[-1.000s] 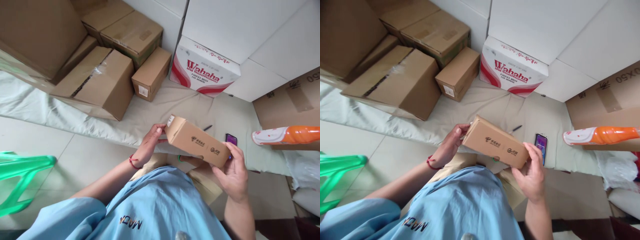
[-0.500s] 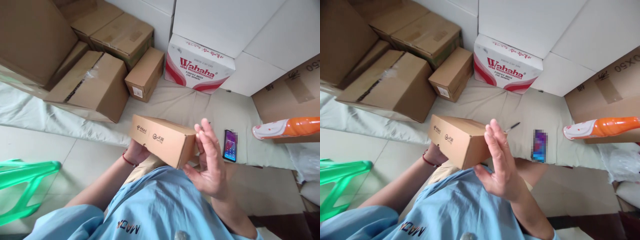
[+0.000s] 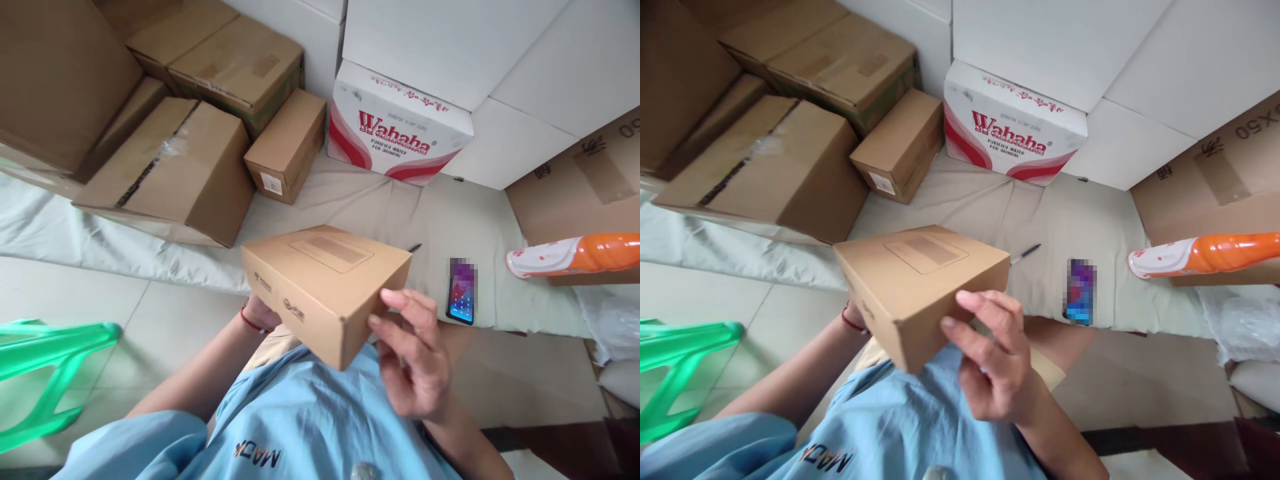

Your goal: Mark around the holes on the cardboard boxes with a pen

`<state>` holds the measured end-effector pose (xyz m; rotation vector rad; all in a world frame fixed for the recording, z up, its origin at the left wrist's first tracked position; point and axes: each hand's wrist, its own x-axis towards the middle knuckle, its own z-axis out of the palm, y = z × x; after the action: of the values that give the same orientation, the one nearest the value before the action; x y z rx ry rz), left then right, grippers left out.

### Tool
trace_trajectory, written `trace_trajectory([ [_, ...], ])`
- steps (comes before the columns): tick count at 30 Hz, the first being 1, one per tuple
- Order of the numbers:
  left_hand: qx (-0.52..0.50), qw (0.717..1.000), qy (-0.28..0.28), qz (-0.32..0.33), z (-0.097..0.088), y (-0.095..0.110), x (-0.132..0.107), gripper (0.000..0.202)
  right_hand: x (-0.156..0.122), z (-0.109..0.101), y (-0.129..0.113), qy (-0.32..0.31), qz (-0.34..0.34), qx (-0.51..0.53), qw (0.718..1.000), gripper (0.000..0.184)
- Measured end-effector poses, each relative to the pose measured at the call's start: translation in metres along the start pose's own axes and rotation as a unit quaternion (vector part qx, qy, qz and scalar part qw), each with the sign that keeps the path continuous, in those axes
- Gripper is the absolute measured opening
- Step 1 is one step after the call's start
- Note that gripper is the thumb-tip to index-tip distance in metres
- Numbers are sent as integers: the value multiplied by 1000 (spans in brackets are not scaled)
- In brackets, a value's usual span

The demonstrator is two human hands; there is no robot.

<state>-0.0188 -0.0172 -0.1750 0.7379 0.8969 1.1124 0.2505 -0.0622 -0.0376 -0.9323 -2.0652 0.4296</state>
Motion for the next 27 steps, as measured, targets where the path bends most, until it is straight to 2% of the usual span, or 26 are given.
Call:
trace_trajectory([
  [2,0,1000,24,2,2,6,-2,74,-14,-2,9,45,98,92,990,50],
  [5,-11,999,42,10,12,16,-2,75,-30,0,23,152,233,218,935,30],
  [8,-28,999,16,13,24,23,0,83,-37,4,33,223,352,277,866,34],
  [10,-33,999,-26,17,30,25,1,94,-38,6,39,235,426,299,821,47],
  [12,-36,996,-75,25,34,28,0,101,-41,5,46,230,468,320,791,59],
  [15,-41,991,-121,30,38,33,-3,101,-48,2,58,216,480,340,779,57],
  [19,-57,989,-136,28,41,39,-6,90,-58,-3,73,189,488,357,774,54],
  [23,-63,991,-115,25,40,36,-3,62,-59,-8,76,174,504,357,767,63],
  [25,-48,994,-91,33,38,32,0,60,-56,-12,72,191,495,345,774,68],
  [27,-14,998,-52,38,36,28,3,67,-50,-16,67,205,472,332,790,76],
])
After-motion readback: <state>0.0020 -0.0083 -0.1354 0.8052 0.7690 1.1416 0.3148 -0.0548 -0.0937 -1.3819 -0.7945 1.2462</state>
